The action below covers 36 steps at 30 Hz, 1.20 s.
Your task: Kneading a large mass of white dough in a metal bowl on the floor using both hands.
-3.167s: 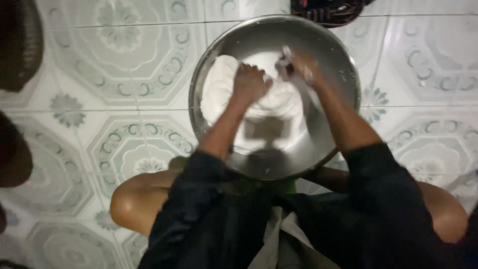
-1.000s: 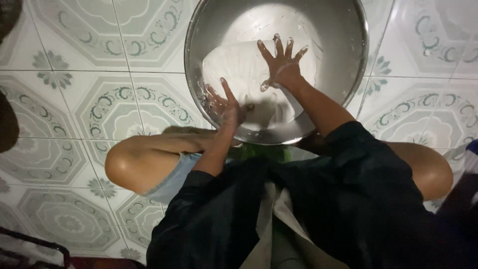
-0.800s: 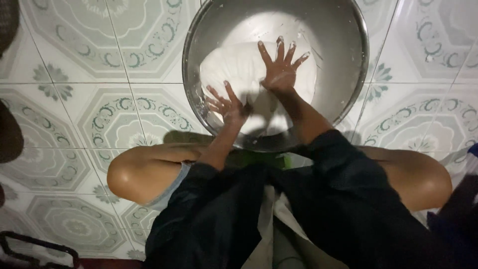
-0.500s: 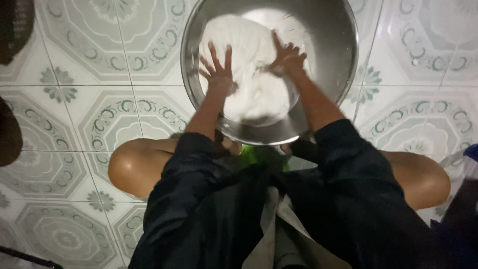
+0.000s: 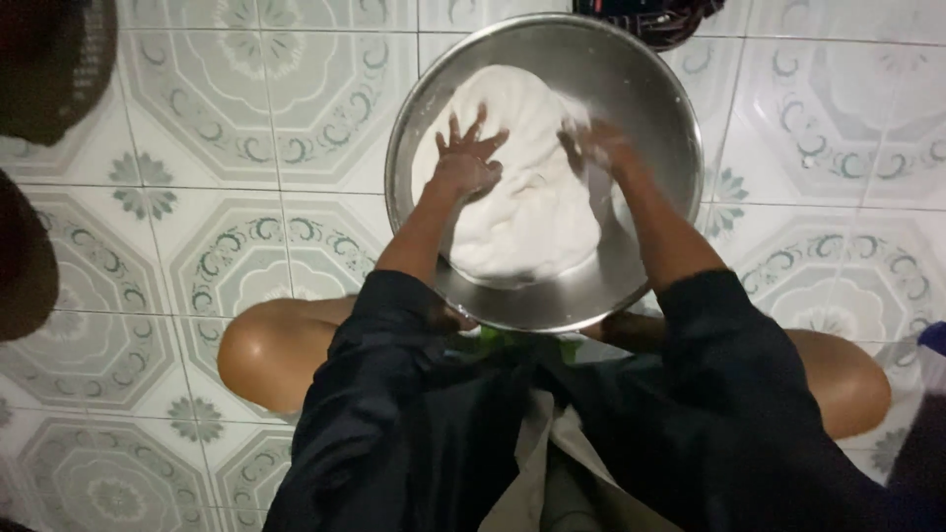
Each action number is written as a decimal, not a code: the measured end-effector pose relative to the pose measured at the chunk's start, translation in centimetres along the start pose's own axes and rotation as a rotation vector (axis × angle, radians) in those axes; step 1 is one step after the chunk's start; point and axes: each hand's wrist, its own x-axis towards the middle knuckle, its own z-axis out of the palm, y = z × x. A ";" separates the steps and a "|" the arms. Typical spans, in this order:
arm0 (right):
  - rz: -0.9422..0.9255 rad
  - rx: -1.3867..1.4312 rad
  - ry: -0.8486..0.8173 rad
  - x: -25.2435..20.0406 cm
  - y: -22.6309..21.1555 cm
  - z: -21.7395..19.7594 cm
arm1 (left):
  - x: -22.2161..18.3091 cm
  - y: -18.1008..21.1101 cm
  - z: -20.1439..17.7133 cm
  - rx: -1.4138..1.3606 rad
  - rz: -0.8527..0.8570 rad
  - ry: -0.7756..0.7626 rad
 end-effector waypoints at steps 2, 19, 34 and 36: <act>-0.085 0.034 0.043 1.4 -6.4 -2.1 | 0.3 0.0 -0.1 0.023 0.029 -0.024; -0.289 -0.363 -0.154 -12.8 -13.3 3.4 | 8.5 -1.3 -3.8 -0.174 0.044 -0.089; -0.299 -0.435 -0.487 -10.3 -18.6 7.4 | -14.9 4.2 -1.3 -0.398 0.061 0.280; -0.322 -0.507 -0.433 -9.3 -16.0 10.0 | -14.6 2.9 -3.7 -0.543 -0.067 0.397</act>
